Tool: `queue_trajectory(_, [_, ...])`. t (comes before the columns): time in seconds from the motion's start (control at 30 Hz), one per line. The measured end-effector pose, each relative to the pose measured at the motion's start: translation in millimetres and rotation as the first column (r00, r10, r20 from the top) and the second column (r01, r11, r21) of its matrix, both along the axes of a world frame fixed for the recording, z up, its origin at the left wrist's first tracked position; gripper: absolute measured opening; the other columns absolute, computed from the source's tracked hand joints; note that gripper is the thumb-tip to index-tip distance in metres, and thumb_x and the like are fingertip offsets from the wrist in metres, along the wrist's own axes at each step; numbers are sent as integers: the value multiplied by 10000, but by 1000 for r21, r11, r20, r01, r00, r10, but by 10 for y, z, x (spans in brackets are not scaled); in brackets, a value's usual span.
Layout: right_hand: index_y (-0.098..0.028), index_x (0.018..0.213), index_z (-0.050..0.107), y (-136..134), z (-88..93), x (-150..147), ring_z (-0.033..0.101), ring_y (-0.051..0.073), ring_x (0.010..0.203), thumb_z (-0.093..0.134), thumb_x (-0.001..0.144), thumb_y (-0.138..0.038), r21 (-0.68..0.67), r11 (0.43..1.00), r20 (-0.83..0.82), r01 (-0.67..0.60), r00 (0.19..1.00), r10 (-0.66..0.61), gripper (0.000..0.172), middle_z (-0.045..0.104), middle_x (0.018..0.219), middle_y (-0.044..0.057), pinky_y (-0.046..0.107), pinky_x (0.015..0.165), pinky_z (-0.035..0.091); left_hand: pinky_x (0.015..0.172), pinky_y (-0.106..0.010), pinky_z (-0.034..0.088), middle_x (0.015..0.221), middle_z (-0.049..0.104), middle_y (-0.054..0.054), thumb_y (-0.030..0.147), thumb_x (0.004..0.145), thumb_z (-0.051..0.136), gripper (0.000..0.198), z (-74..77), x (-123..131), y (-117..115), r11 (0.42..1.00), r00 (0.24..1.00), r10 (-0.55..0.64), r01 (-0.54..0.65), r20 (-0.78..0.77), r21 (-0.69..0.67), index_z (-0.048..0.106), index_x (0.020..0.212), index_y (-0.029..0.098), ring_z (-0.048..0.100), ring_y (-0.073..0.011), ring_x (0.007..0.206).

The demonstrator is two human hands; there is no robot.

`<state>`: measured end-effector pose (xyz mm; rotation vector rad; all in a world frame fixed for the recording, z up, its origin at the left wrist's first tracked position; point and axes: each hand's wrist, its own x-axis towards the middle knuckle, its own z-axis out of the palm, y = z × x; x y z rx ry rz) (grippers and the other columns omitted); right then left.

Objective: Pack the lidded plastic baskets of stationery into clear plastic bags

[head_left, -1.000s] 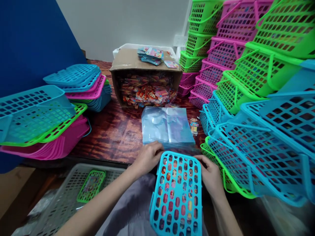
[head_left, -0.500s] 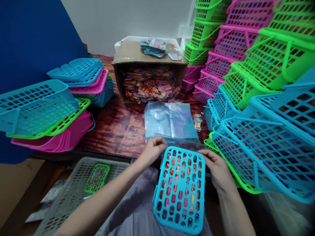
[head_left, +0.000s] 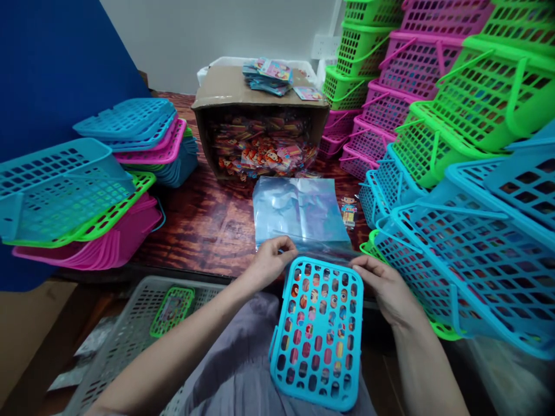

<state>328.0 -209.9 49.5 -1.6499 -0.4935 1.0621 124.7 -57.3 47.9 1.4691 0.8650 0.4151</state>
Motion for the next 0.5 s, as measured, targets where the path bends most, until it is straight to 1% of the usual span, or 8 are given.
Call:
queue_trajectory(0.07, [-189, 789, 659, -25, 11, -5, 537, 145, 602, 817, 604, -466, 20, 1000, 39, -1, 999, 1, 368, 618, 682, -1, 261, 575, 431, 489, -202, 332, 552, 438, 66, 391, 771, 600, 224, 17, -27, -42, 1000, 999, -4, 5, 49, -17, 515, 715, 191, 413, -81, 505])
queue_trajectory(0.13, [-196, 802, 664, -59, 10, -5, 540, 149, 626, 801, 634, -464, 28, 1000, 80, -7, 997, 5, 345, 627, 713, 3, 262, 591, 432, 482, -199, 333, 565, 444, 69, 379, 777, 599, 209, 41, -60, -74, 998, 995, 3, 4, 97, -66, 522, 742, 188, 415, -78, 501])
queue_trajectory(0.2, [-201, 816, 670, -93, -4, -5, 550, 156, 660, 783, 661, -458, 37, 999, 100, -14, 995, 10, 321, 632, 739, 8, 266, 617, 441, 477, -199, 336, 581, 461, 66, 371, 785, 591, 196, 64, -88, -87, 993, 993, -6, 20, 122, -117, 561, 800, 178, 422, -78, 501])
queue_trajectory(0.27, [-202, 823, 676, -124, -25, -15, 570, 172, 703, 768, 678, -448, 55, 998, 114, -4, 993, -2, 300, 643, 769, 19, 278, 655, 460, 486, -201, 348, 619, 510, 47, 386, 783, 614, 233, 75, -108, -85, 990, 992, -43, 58, 118, -125, 607, 850, 163, 451, -84, 528])
queue_trajectory(0.33, [-203, 821, 676, -157, -45, -39, 588, 192, 737, 755, 691, -443, 79, 997, 144, 23, 989, -35, 284, 655, 795, 32, 296, 679, 480, 507, -205, 365, 663, 562, 22, 404, 772, 652, 255, 74, -118, -78, 994, 994, -75, 81, 83, -76, 633, 835, 157, 485, -95, 571])
queue_trajectory(0.4, [-209, 830, 675, -191, -57, -80, 606, 208, 780, 721, 741, -442, 94, 995, 230, 29, 972, -51, 254, 666, 835, 42, 310, 707, 494, 530, -209, 381, 683, 591, 5, 386, 767, 668, 232, 70, -121, -68, 997, 995, -80, 80, 51, 2, 641, 791, 157, 509, -106, 602])
queue_trajectory(0.47, [-216, 860, 677, -224, -57, -135, 617, 213, 826, 655, 828, -421, 105, 994, 396, 6, 917, -47, 208, 669, 881, 45, 322, 750, 496, 546, -212, 390, 687, 597, 1, 350, 771, 659, 194, 80, -117, -47, 995, 996, -80, 77, 42, 69, 643, 761, 157, 516, -109, 616])
queue_trajectory(0.5, [-219, 877, 678, -237, -52, -164, 619, 210, 843, 618, 869, -396, 116, 993, 502, -13, 864, -47, 187, 666, 899, 44, 325, 770, 491, 551, -213, 391, 689, 597, 1, 331, 767, 658, 176, 92, -112, -30, 992, 996, -87, 84, 36, 92, 646, 753, 156, 514, -108, 618])
